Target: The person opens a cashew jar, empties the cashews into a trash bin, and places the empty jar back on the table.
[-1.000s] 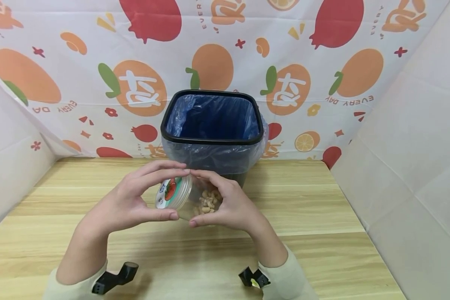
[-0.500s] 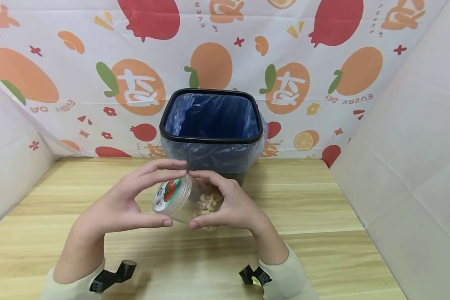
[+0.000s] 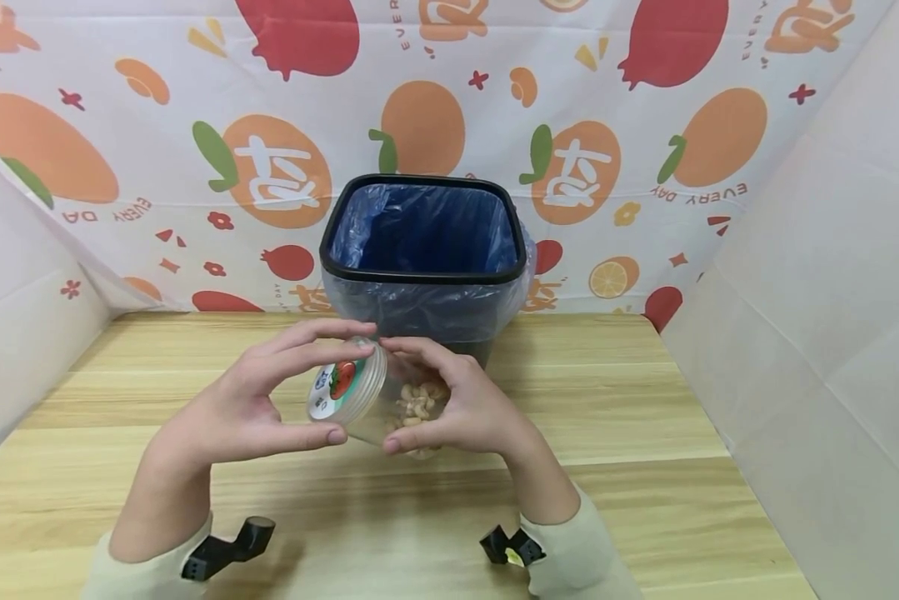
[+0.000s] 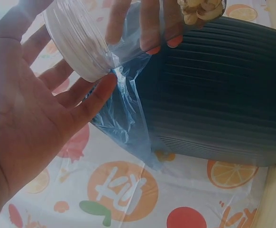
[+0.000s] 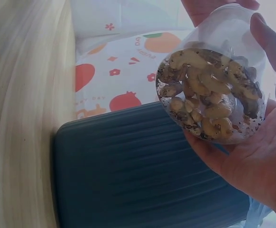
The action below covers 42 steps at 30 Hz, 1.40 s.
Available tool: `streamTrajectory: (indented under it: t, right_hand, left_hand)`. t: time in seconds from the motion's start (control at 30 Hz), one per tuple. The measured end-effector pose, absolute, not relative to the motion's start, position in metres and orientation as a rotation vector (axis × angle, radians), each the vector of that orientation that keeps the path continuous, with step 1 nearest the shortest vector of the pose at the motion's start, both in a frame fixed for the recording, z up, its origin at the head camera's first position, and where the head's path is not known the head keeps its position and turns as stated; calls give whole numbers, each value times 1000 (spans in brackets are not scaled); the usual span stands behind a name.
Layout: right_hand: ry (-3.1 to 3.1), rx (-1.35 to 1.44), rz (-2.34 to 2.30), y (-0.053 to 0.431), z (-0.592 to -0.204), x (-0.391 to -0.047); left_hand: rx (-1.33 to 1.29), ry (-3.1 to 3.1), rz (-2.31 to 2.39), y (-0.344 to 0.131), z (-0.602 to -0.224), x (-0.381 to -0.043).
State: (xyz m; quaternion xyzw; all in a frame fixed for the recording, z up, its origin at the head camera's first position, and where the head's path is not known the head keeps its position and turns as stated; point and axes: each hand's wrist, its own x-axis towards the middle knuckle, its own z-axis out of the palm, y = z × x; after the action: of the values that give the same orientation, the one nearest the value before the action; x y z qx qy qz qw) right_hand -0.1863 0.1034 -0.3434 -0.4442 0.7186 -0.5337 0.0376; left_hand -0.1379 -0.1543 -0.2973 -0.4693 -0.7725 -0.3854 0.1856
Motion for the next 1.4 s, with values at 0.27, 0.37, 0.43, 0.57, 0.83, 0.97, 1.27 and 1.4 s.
streamTrajectory:
  t: [0.27, 0.37, 0.43, 0.57, 0.83, 0.97, 1.27, 1.4]
  right_hand:
    - [2241, -1372, -1632, 103, -343, -185]
    - [2256, -1377, -1628, 103, -342, -184]
    - [2262, -1378, -1628, 103, -342, -183]
    - [2268, -1382, -1634, 102, -341, -182]
    - [2339, -1408, -1619, 100, -343, -183]
    - [2354, -1404, -1618, 100, -344, -184]
    - [2362, -1349, -1622, 98, -338, -179]
    - [2365, -1372, -1615, 100, -345, -184]
  left_hand:
    - [-1296, -2188, -1079, -154, -297, -138]
    - [-1286, -2186, -1077, -154, -297, -137]
    - [-1277, -2186, -1072, -154, -297, -137]
    - [-1252, -2196, -1059, -154, -298, -137]
    - [-1153, -2273, -1020, -155, -300, -137]
    - [-1107, -2310, -1011, -155, -300, -137]
    - [-1061, -2359, -1025, -155, -300, -137]
    - [-1062, -2361, -1020, -154, -300, -137]
